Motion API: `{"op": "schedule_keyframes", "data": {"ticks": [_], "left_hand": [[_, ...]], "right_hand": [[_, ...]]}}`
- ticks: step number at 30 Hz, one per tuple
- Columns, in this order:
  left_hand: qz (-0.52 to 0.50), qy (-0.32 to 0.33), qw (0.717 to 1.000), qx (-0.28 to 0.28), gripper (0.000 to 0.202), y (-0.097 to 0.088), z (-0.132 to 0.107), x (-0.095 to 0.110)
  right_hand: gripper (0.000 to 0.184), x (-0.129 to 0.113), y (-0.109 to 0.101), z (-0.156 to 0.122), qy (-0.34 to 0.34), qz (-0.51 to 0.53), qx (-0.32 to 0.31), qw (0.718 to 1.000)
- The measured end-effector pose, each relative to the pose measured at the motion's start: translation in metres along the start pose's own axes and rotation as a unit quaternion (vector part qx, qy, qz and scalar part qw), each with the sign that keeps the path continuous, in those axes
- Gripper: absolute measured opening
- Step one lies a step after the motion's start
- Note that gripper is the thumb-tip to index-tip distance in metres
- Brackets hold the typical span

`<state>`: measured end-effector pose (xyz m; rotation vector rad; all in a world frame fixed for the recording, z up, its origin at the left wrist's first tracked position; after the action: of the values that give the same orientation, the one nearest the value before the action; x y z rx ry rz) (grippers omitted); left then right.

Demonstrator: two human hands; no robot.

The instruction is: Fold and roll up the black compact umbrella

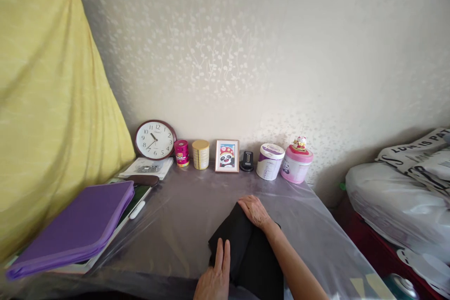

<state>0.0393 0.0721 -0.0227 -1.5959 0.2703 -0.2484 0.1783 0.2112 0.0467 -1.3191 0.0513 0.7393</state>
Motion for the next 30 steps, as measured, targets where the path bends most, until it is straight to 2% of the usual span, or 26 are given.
{"op": "schedule_keyframes", "data": {"ticks": [3,6,9,13,17,20,26,30], "left_hand": [[-0.037,-0.006,0.998,-0.056,0.076,-0.007,-0.001,-0.001],[-0.071,-0.010,0.993,-0.090,0.073,-0.020,-0.005,0.000],[-0.086,-0.021,0.990,-0.112,0.068,-0.033,-0.010,0.000],[-0.098,-0.029,0.991,-0.090,0.064,-0.041,-0.008,-0.002],[-0.105,-0.031,0.992,-0.066,0.063,-0.032,-0.004,-0.002],[-0.103,-0.030,0.993,-0.039,0.065,-0.028,-0.003,-0.001],[-0.087,-0.038,0.995,-0.017,0.067,-0.027,-0.004,0.001],[-0.070,-0.042,0.996,-0.031,0.068,-0.033,-0.005,0.002]], "right_hand": [[0.035,0.025,-0.010,0.007,0.092,-0.003,0.023,0.995],[0.035,0.041,-0.030,-0.003,0.148,-0.008,0.083,0.985],[0.036,0.054,-0.049,-0.031,0.200,0.002,0.136,0.970],[0.036,0.063,-0.060,-0.087,0.277,0.040,0.183,0.942],[0.040,0.057,-0.049,-0.131,0.337,0.121,0.172,0.918],[0.044,0.040,-0.039,-0.147,0.356,0.173,0.165,0.903],[0.046,0.010,-0.039,-0.145,0.317,0.174,0.215,0.907],[0.046,0.004,-0.034,-0.134,0.302,0.193,0.202,0.911]]}}
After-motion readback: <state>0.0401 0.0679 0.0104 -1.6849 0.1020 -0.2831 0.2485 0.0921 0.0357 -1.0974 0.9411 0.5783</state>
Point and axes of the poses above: each hand's wrist, its own z-axis towards the middle knuckle, its own y-axis out of the palm, x = y × z, the point moved 7 cm from there along z, towards the middle knuckle, and after that the axes turned 7 degrees about z, right-handed, at the moved point
